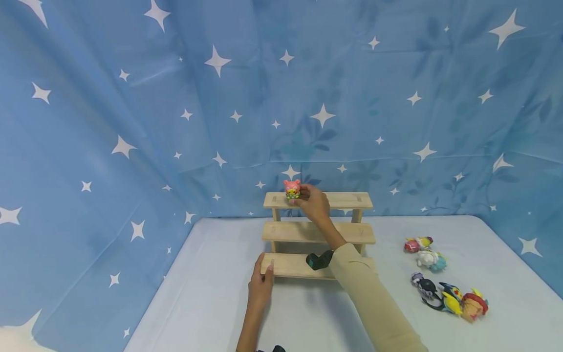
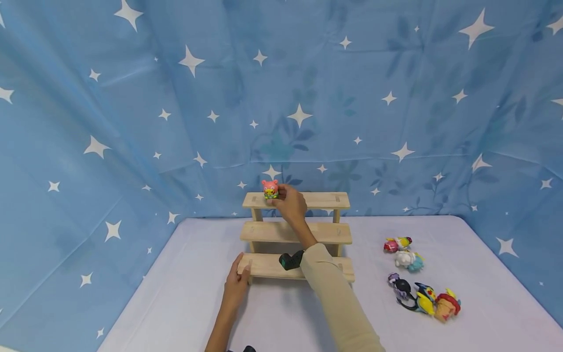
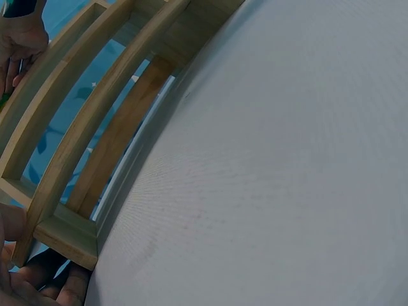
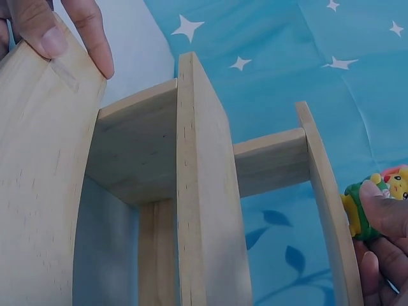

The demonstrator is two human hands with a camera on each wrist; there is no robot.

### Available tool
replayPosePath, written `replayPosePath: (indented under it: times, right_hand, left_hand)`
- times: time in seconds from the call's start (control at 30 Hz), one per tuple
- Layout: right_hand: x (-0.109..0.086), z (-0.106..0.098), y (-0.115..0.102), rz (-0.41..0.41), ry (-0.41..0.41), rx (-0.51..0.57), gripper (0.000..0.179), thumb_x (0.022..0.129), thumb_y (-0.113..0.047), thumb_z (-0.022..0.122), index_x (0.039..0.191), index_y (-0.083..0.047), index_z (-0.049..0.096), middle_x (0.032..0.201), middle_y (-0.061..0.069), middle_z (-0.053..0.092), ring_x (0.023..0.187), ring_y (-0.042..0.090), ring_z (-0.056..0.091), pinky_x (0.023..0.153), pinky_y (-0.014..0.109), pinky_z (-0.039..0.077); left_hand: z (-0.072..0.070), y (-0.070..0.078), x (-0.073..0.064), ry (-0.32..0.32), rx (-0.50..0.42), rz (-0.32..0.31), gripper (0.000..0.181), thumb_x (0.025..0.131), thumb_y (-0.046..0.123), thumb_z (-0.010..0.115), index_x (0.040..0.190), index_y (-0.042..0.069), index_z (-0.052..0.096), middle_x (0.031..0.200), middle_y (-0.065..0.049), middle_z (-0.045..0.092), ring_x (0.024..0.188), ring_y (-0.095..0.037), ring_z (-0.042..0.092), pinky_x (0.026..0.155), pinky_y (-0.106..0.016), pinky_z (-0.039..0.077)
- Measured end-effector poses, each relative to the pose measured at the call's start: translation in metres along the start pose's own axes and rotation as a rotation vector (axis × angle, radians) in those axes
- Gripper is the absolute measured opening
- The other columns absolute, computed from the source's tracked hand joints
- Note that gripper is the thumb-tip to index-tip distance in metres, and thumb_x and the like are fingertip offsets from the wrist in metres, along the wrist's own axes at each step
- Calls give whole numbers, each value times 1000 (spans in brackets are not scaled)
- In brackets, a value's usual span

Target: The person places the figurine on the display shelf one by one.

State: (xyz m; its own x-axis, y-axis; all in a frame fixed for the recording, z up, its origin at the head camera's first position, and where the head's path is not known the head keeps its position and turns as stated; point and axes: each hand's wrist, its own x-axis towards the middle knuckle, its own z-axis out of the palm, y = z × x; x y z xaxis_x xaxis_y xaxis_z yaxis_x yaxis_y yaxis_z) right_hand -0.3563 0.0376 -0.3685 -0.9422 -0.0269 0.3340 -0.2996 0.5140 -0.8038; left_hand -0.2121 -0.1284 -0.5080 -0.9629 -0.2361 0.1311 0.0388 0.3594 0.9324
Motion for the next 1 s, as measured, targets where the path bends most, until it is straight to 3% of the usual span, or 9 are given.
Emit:
replayPosePath:
  times: [0.1, 0.23, 0.37, 0.5, 0.63, 1.0]
  right_hand:
    - [0, 2, 1, -1, 10, -19, 54, 81, -25, 81, 129, -8, 62, 117, 10, 72, 103, 26, 70, 90, 47, 52]
    - [1, 4, 1, -3, 17, -21, 55, 81, -26, 80, 130, -10, 61, 117, 9, 72, 103, 25, 70, 90, 46, 51]
    - [1, 5, 1, 0, 17, -11, 56, 81, -26, 80, 131, -11, 61, 118, 8, 72, 104, 25, 70, 89, 46, 51]
    - [1, 6, 1, 4, 17, -15, 56, 81, -26, 80, 132, -12, 60, 118, 7, 72, 105, 24, 69, 88, 45, 51]
    - [1, 8, 1, 8, 24, -22, 56, 81, -27, 80, 131, -14, 61, 119, 6, 72, 106, 23, 69, 87, 44, 51]
    - [2, 13, -2, 17, 46, -66, 55, 82, -31, 80, 131, -17, 61, 119, 3, 72, 105, 23, 69, 81, 42, 53]
  left_hand:
    - [0, 0, 0, -13, -22, -4, 53, 103, 23, 50, 151, 6, 34, 137, -27, 54, 102, -32, 64, 82, -45, 54]
    - [-1, -1, 1, -21, -26, -13, 54, 103, 23, 50, 151, 5, 33, 133, -26, 57, 85, -21, 59, 73, -35, 50]
    - [1, -1, 1, -11, -11, -21, 54, 103, 24, 49, 151, 6, 33, 144, -25, 48, 108, -34, 62, 88, -47, 52]
    - [2, -2, 1, -6, -12, -17, 53, 103, 22, 49, 151, 5, 33, 149, -26, 42, 135, -44, 44, 104, -58, 42]
    - [3, -2, 0, 1, -19, -21, 52, 103, 21, 49, 151, 6, 33, 149, -26, 41, 136, -45, 42, 106, -59, 39]
    - [1, 0, -1, 5, -2, -13, 52, 103, 23, 49, 151, 6, 34, 146, -25, 46, 124, -39, 55, 96, -54, 48]
